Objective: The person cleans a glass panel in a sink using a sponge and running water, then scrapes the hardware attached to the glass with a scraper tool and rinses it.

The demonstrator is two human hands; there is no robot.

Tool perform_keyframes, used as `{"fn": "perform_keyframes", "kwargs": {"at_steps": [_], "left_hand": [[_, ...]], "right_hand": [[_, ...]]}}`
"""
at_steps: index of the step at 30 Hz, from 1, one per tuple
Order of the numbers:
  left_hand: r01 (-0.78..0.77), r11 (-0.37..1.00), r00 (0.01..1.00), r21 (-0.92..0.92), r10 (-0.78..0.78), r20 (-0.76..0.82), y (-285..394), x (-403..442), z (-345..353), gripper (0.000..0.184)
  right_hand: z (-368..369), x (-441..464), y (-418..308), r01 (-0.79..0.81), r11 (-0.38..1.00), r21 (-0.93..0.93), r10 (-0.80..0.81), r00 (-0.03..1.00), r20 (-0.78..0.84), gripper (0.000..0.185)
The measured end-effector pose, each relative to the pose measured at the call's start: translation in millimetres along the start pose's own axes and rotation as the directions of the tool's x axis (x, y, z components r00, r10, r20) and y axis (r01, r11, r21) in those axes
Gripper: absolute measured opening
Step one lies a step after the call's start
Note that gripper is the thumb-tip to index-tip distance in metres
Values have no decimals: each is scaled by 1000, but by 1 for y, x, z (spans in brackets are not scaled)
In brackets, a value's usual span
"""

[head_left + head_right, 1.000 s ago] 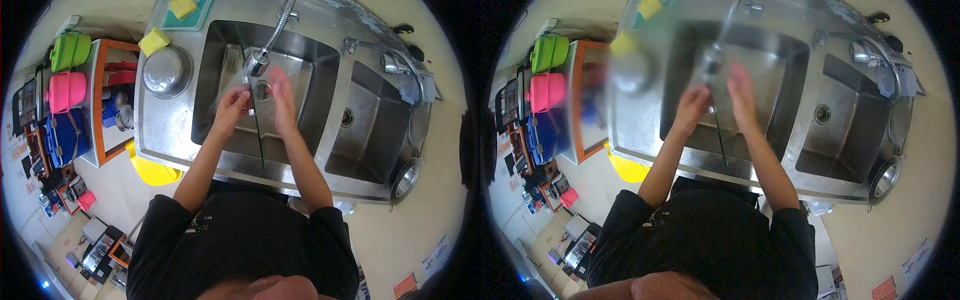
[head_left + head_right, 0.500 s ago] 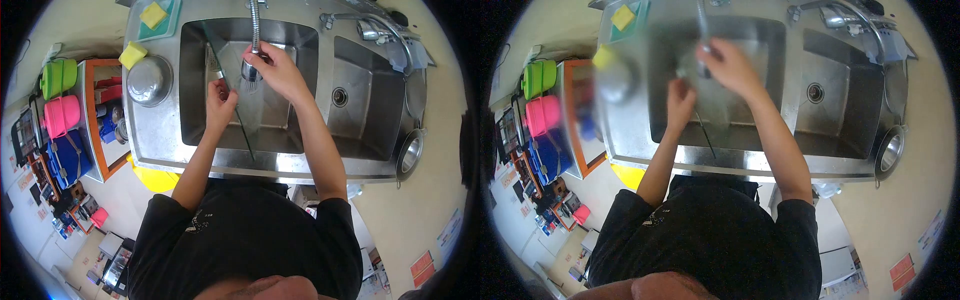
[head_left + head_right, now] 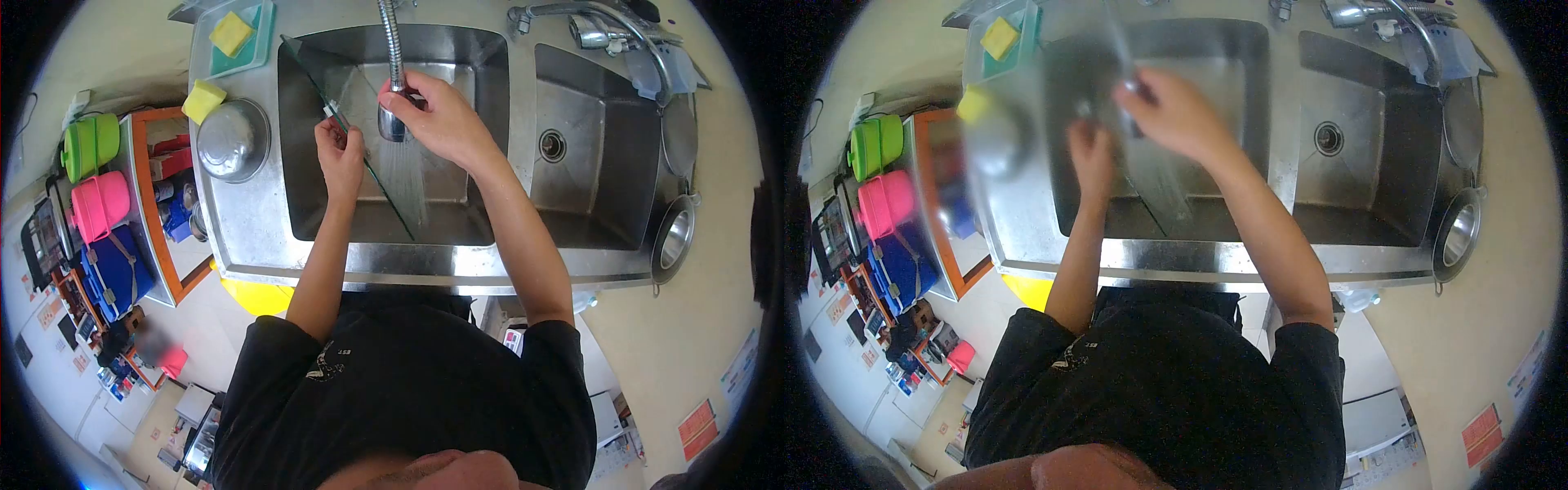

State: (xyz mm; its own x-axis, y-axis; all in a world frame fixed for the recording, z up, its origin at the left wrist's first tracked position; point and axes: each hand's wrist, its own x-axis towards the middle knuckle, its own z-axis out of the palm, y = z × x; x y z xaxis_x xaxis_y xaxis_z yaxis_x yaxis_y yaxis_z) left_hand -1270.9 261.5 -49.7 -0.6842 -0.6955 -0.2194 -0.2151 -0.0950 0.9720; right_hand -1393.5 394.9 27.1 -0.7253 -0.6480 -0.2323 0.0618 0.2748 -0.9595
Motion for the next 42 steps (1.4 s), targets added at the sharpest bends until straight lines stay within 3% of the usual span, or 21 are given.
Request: {"fn": "perform_keyframes", "kwargs": {"at_steps": [3,11,14,17,20,23,29,33,36,39,42], "left_hand": [[-58,995,998,81,60,-15,-2,5,4,23],[-70,997,997,42,71,-8,-5,7,11,25],[-52,998,999,36,53,-11,-3,7,13,26],[-33,998,999,49,33,-2,-2,8,12,27],[-36,998,999,44,36,-1,-5,8,10,28],[-13,999,1000,40,13,7,1,7,7,29],[-18,1000,999,24,18,29,-2,7,-2,28],[-42,997,998,72,39,46,-8,8,-14,26],[48,998,996,36,-50,71,-1,-1,-26,25],[101,990,991,94,-108,76,-5,-13,-41,26],[137,986,987,96,-144,73,-3,-26,-46,26]], "right_hand": [[0,2,-1,-18,1000,-2,18,1000,15,19],[-5,2,-7,-21,1000,7,21,999,40,21],[-14,0,-9,-29,992,-126,33,999,33,20],[-24,-5,-15,-132,981,-142,138,990,30,19],[-28,2,-3,-78,973,-218,86,996,28,19],[-15,18,22,-26,992,-123,34,997,64,20],[48,71,62,175,953,247,-186,982,24,18],[74,99,64,214,944,249,-213,976,-32,14],[83,108,63,222,964,145,-216,975,-56,13],[81,103,66,289,917,275,-281,957,-70,14],[73,93,66,320,920,226,-308,947,-89,14]]}}
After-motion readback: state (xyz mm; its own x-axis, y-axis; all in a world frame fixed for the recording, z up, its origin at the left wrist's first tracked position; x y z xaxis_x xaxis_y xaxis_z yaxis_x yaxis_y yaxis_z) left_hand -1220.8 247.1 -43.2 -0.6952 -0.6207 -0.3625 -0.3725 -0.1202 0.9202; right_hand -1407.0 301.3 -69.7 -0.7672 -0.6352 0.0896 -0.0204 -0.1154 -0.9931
